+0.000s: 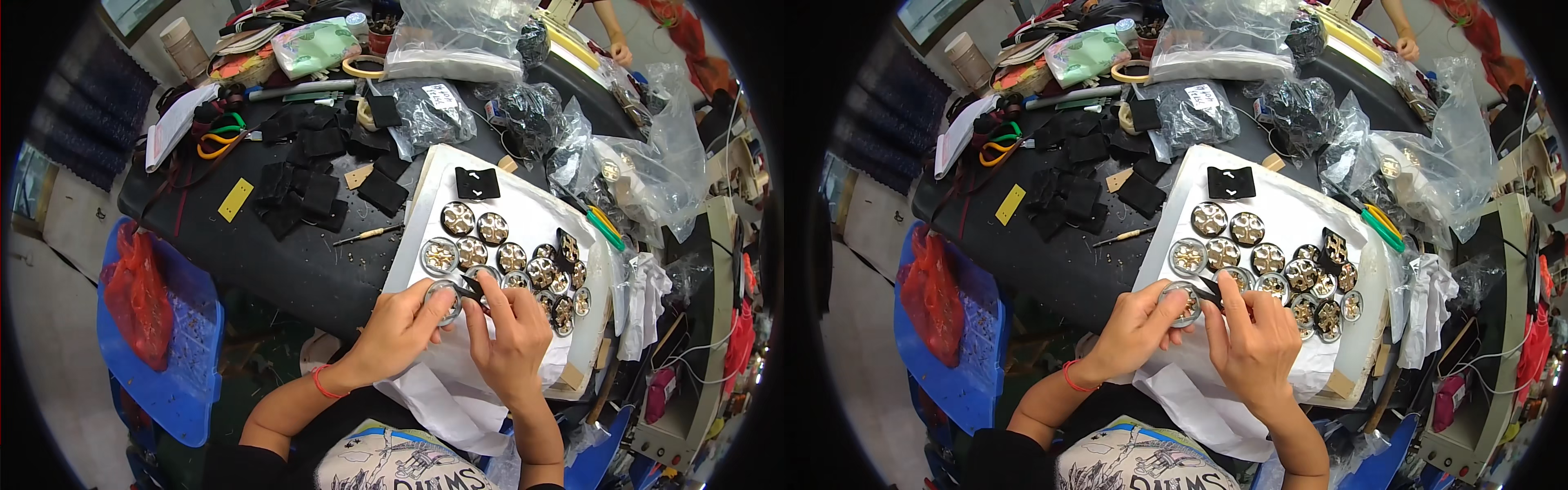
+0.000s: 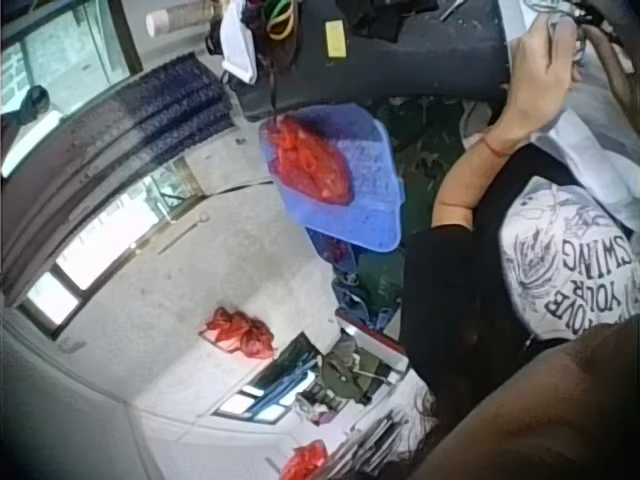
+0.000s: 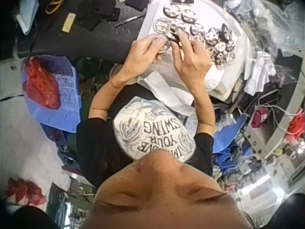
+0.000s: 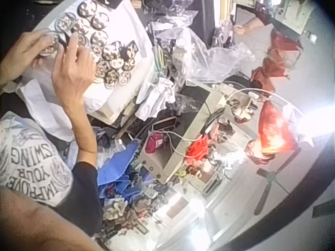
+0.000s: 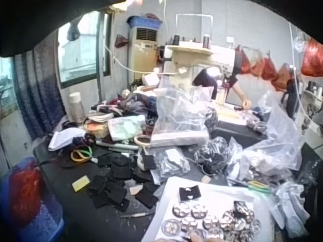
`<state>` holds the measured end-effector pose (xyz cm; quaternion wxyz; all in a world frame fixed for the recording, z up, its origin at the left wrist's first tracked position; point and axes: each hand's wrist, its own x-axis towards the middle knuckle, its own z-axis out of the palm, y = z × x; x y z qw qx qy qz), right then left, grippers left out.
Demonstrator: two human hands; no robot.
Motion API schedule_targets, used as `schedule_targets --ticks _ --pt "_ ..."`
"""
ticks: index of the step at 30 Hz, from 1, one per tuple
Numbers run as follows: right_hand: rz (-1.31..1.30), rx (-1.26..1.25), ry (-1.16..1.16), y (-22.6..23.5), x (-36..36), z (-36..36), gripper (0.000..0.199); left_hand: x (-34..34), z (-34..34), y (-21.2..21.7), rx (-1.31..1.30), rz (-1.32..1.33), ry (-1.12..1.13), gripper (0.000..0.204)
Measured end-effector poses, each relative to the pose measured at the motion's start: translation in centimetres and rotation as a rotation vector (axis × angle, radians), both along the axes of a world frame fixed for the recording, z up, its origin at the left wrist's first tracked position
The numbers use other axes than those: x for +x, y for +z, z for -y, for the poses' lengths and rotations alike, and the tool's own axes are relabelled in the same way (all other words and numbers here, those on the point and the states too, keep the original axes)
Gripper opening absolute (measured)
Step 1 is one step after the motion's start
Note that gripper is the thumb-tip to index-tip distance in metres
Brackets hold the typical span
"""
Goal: The person assembles small decorative items by attaching round metallic pieces to black fabric squares. They pick up a fabric square, place a metallic piece on it, and use a tool to secure the attachment. The process is repeated for multiple units, with the finished items placed on a white tray.
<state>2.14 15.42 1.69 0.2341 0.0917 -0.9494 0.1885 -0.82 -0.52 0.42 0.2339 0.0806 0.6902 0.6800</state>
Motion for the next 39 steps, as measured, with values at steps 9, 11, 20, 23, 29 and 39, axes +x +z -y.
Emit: schedule_targets --ticks 9,11,20,23,29,39 --pt "0.445 -1.060 0.120 -0.2 0.4 -0.5 0.023 -1.0 1.6 0.2 0.258 0.340 -0.303 0.028" --pt "0.448 -0.960 0.113 -1.3 0.5 -0.2 0.018 -0.6 1.1 -0.1 0.113 0.170 -0.265 0.026" --pt "0.196 -0.519 0.086 -0.7 1.7 1.6 0.033 -0.2 0.6 0.7 0.044 -0.067 0.083 0.023" --pt "0.049 -0.112 0.017 -0.1 0.8 0.6 0.037 -0.1 1.1 0.9 -0.009 -0.084 0.056 0.025" --pt "-0.031 -0.001 0.006 0.4 1.0 0.8 0.034 0.3 1.5 0.4 0.095 0.125 0.049 0.034" --pt "0.275 -0.385 0.352 0.7 0.8 -0.6 0.049 -0.4 2.1 1.8 0.029 0.228 -0.167 0.038"
